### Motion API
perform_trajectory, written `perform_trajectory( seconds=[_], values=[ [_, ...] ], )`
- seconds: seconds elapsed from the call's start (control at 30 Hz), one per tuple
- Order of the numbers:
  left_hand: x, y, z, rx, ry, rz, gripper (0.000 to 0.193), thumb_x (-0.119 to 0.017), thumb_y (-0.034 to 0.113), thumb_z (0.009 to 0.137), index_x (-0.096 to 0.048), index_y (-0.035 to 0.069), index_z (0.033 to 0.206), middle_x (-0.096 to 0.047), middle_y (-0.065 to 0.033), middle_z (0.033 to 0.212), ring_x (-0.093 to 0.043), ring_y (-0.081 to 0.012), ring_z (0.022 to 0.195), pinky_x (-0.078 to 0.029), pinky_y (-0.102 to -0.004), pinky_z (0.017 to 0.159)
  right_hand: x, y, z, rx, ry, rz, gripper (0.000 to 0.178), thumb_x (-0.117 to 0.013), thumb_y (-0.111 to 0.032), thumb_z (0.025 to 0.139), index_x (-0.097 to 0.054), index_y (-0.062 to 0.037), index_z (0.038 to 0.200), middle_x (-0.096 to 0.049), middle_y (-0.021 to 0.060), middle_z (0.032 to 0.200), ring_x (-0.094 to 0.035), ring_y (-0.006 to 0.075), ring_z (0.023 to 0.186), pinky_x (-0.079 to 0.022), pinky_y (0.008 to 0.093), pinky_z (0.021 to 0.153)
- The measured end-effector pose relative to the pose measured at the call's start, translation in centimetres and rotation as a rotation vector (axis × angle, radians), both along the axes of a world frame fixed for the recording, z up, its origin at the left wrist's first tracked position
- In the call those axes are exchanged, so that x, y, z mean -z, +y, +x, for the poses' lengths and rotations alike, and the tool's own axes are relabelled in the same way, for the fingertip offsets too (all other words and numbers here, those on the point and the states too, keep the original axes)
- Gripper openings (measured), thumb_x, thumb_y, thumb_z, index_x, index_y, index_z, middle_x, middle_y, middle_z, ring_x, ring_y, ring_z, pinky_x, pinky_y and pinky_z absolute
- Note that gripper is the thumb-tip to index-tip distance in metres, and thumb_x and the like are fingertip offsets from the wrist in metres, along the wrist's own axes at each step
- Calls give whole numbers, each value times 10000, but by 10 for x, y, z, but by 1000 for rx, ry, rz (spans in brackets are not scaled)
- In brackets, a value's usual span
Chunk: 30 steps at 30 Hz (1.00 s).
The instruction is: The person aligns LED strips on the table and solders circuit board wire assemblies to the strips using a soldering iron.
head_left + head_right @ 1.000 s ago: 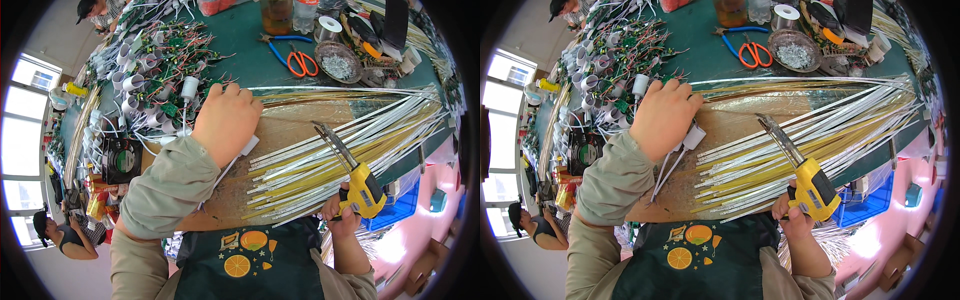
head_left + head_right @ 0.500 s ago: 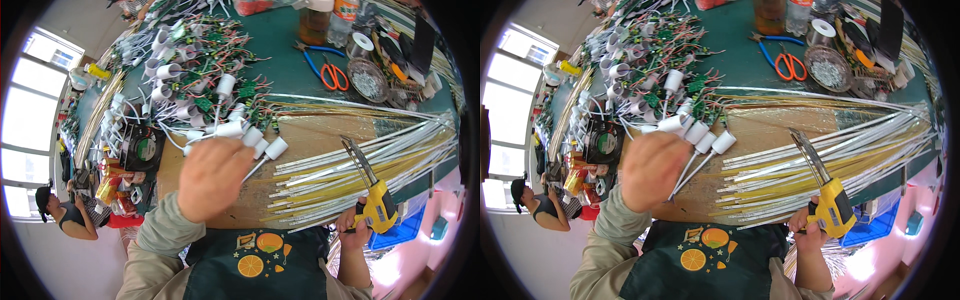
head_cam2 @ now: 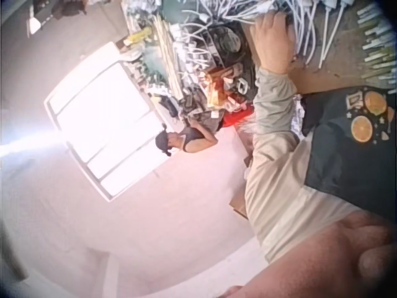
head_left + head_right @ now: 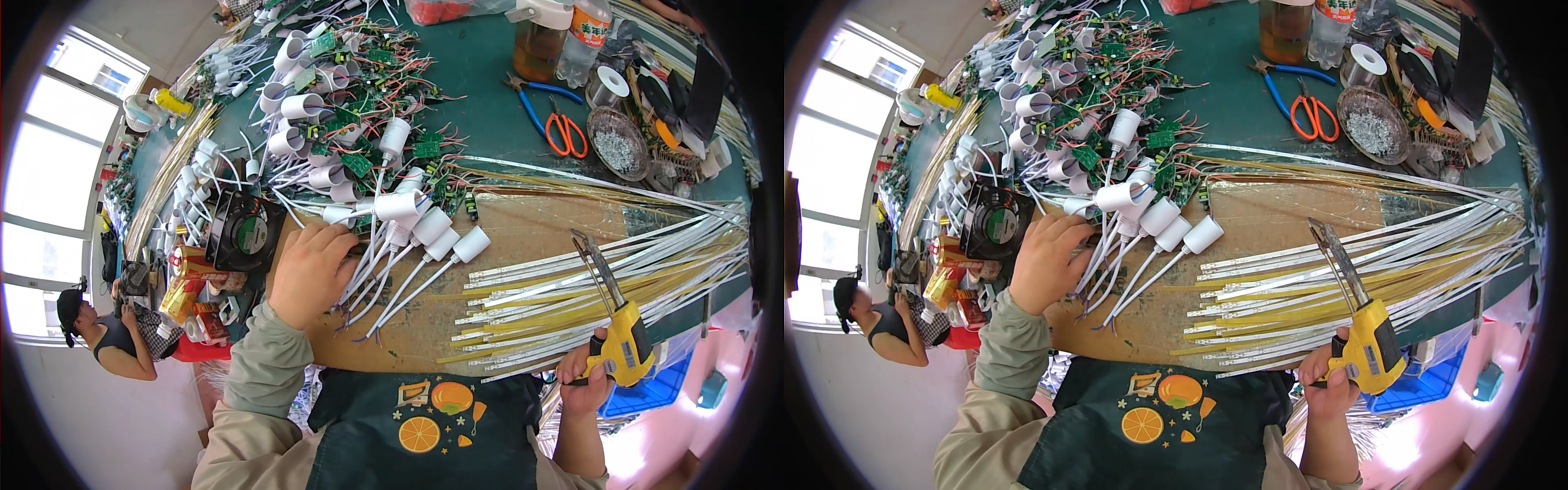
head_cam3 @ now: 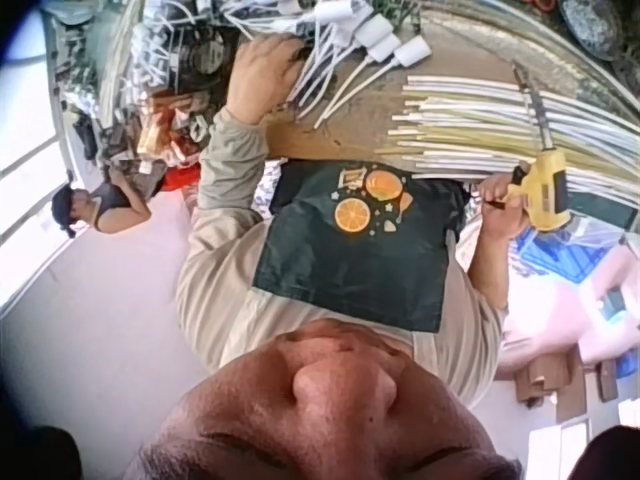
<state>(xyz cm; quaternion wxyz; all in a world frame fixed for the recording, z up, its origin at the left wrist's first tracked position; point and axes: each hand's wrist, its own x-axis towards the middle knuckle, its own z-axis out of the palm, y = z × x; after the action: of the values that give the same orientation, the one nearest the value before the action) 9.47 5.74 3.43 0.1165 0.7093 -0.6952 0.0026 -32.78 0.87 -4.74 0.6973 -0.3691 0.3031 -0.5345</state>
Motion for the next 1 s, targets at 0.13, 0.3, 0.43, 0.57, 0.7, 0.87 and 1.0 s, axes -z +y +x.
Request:
perform_trajectory(
  seconds=[0.13,0.3,0.43,0.57,0.7,0.87,1.0],
  values=[
    [3,-2,-2,-117,13,18,308,-761,162,781,-678,60,1059,-678,-87,978,-619,-303,943,-452,-422,849,0,0,0,0,13,5,680,-730,-343,935,-403,34,1397,-517,47,706,-511,149,551,-454,283,500],
    [5,-1,7,-79,-27,69,296,-757,183,783,-683,71,1048,-641,-86,878,-593,-301,799,-431,-415,791,-3,-1,2,-2,22,-11,679,-725,-343,940,-394,38,1394,-512,46,705,-515,149,558,-457,283,508],
    [9,1,8,-70,25,23,245,-716,156,820,-684,62,1044,-660,-125,901,-625,-329,838,-475,-433,796,-2,0,1,-6,19,-3,683,-726,-347,940,-389,39,1392,-511,48,703,-515,151,560,-456,285,507],
    [0,5,-3,-286,262,-60,220,-651,90,872,-679,28,1080,-679,-158,968,-652,-359,874,-520,-421,767,-2,-1,2,-9,49,-47,643,-679,-354,966,-401,37,1394,-499,32,698,-499,130,527,-447,268,467],
    [-19,8,-21,-164,261,-110,184,-683,120,899,-702,20,1052,-696,-163,930,-667,-349,848,-523,-407,752,0,-1,2,-11,58,-60,650,-681,-364,962,-402,34,1394,-495,32,694,-493,129,523,-439,267,465],
    [-36,9,-77,-30,269,11,130,-710,133,891,-712,42,984,-705,-138,888,-679,-337,810,-533,-410,721,-2,-1,3,2,74,-34,663,-692,-382,950,-407,30,1386,-491,28,689,-482,131,521,-426,275,462],
    [-19,-2,-105,81,346,79,80,-708,120,891,-670,70,941,-686,-98,847,-667,-328,747,-525,-425,660,-5,-3,4,-25,68,-35,652,-691,-376,951,-408,26,1379,-496,30,685,-478,128,517,-426,276,462]
  ],
)
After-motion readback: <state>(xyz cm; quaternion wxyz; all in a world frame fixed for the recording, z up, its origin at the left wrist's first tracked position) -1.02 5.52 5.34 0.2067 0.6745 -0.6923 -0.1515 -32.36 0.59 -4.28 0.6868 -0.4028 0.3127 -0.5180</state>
